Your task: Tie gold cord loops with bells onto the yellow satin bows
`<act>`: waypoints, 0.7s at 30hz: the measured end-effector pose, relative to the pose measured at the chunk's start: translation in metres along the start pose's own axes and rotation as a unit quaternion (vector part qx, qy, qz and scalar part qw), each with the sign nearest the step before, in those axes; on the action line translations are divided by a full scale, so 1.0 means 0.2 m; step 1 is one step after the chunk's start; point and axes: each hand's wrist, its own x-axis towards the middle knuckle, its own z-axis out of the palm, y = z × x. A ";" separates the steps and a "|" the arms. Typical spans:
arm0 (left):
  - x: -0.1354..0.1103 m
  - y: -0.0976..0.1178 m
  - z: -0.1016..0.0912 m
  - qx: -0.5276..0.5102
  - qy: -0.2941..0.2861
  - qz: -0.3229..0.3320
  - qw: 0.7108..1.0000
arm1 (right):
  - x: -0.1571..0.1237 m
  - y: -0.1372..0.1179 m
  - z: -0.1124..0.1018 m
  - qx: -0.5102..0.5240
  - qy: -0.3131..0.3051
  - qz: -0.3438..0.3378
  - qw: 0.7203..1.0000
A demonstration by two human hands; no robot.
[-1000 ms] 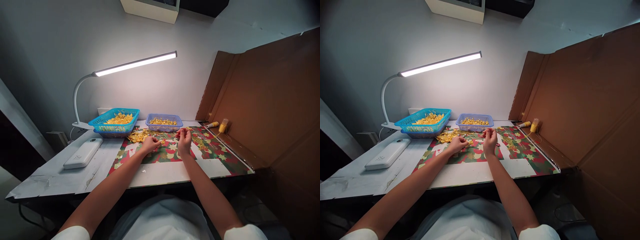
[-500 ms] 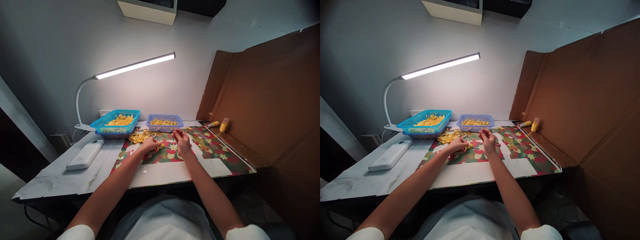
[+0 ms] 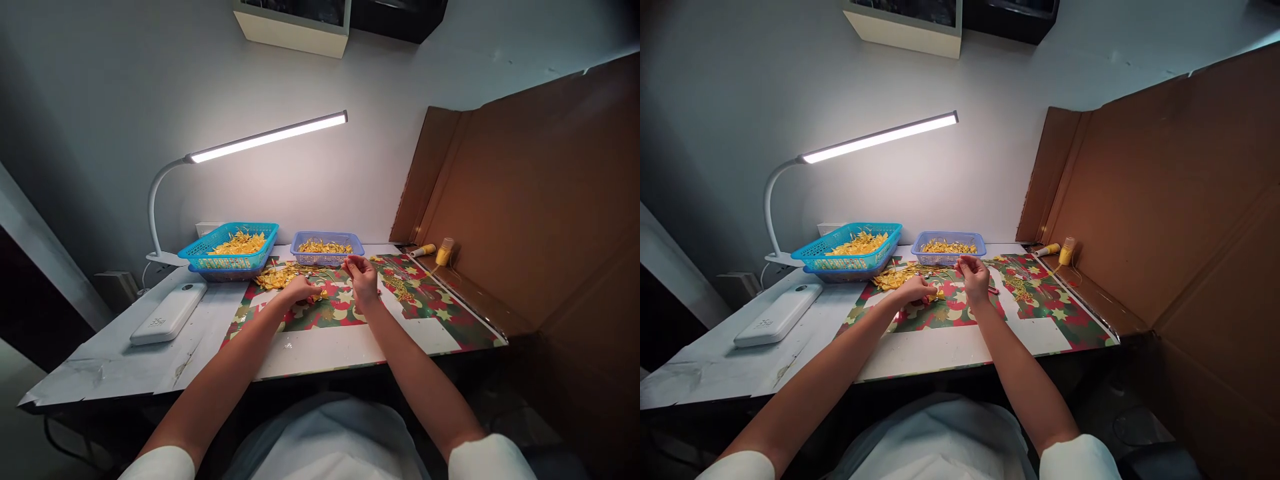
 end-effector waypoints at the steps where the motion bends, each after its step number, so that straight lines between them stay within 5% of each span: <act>1: 0.01 0.01 0.00 0.008 -0.004 -0.014 1.000 | 0.02 0.00 0.01 -0.003 -0.007 0.004 1.000; 9: 0.13 -0.01 -0.10 0.031 -0.045 -0.097 0.994 | 0.19 0.03 0.12 -0.039 -0.069 0.049 0.996; 11: 0.14 -0.03 -0.12 0.027 0.008 -0.038 0.999 | 0.19 0.05 0.13 -0.051 -0.086 0.049 0.994; 15: 0.11 -0.02 -0.11 -0.068 0.115 0.206 0.969 | 0.15 0.09 0.14 -0.040 -0.104 0.062 0.992; 18: 0.08 0.02 -0.07 -0.077 0.036 0.288 0.954 | 0.13 0.12 0.15 -0.024 -0.109 0.064 0.992; 21: 0.06 0.06 -0.03 -0.103 -0.028 0.252 0.962 | 0.11 0.14 0.15 -0.031 -0.106 0.056 0.992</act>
